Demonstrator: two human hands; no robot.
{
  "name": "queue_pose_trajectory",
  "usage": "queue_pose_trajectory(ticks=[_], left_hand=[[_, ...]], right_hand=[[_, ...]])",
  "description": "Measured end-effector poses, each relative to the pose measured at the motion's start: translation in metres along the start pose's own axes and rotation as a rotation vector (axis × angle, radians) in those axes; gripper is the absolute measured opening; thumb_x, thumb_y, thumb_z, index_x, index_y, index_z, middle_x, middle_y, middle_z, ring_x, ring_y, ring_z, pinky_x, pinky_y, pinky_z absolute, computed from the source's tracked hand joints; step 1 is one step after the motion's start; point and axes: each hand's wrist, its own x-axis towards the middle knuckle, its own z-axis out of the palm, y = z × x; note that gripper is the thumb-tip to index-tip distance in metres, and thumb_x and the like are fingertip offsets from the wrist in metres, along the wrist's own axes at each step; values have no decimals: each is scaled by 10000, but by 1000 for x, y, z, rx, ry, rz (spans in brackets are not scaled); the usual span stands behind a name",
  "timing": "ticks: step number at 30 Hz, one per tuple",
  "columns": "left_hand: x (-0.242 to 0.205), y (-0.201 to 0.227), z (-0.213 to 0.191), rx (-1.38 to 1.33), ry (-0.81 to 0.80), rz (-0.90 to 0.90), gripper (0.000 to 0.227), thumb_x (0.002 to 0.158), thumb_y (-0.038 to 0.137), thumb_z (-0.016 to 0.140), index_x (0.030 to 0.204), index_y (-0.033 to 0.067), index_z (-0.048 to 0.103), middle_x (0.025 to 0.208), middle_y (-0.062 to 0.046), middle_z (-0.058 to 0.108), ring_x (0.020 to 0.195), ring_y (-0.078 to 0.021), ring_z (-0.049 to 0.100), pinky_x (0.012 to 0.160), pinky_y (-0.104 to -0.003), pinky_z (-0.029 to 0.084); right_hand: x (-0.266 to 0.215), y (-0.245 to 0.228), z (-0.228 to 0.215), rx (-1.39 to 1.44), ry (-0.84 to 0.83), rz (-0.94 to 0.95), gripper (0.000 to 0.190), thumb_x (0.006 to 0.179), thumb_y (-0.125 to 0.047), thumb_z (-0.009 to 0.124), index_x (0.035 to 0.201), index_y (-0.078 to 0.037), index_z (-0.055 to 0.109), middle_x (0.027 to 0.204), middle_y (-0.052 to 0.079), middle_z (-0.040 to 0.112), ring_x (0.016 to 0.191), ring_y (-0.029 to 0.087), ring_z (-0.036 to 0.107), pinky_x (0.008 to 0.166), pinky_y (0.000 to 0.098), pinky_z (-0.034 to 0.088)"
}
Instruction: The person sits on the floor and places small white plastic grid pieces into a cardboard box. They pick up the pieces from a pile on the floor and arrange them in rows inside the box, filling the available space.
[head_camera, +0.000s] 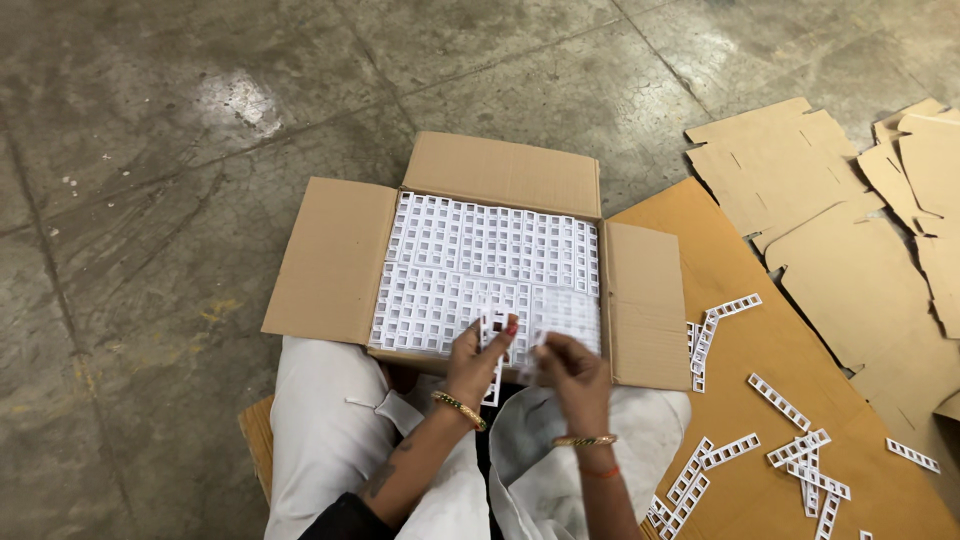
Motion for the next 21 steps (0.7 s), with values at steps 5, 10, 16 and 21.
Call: queue_pose_trajectory(ticks=[5,10,16,21], left_hand=[[13,1,-24,-160,130,-72,244,958,251,675,1103,93,792,909,48,741,672,-26,524,608,-207,441],[3,13,-25,-301,86,-164,290,992,269,615,1123,76,787,900,26,708,671,-40,564,575,-217,465],[-1,8,-24,-365,6,-164,292,994,250,609,1135,70,791,826,32,675,652,-56,554,532,-221,466],[9,-2,-21,-219,-22,-166,275,988,256,618,1131,88,782,863,42,718,717,-31,629,631,-204,538]], right_hand=[[38,-4,-31,-326,111,-8,263,869,-72,765,1111,32,772,822,137,786,674,142,716,643,278,579],[55,-1,-25,-469,79,65,255,862,-97,753,1097,-4,783,851,113,798,680,147,739,655,286,612],[53,-5,-15,-501,118,83,238,846,-101,762,1073,-38,790,842,98,795,682,150,742,657,294,612],[38,-28,-6,-788,186,-64,209,810,-142,821,1001,-57,823,834,99,782,695,153,725,667,302,563]])
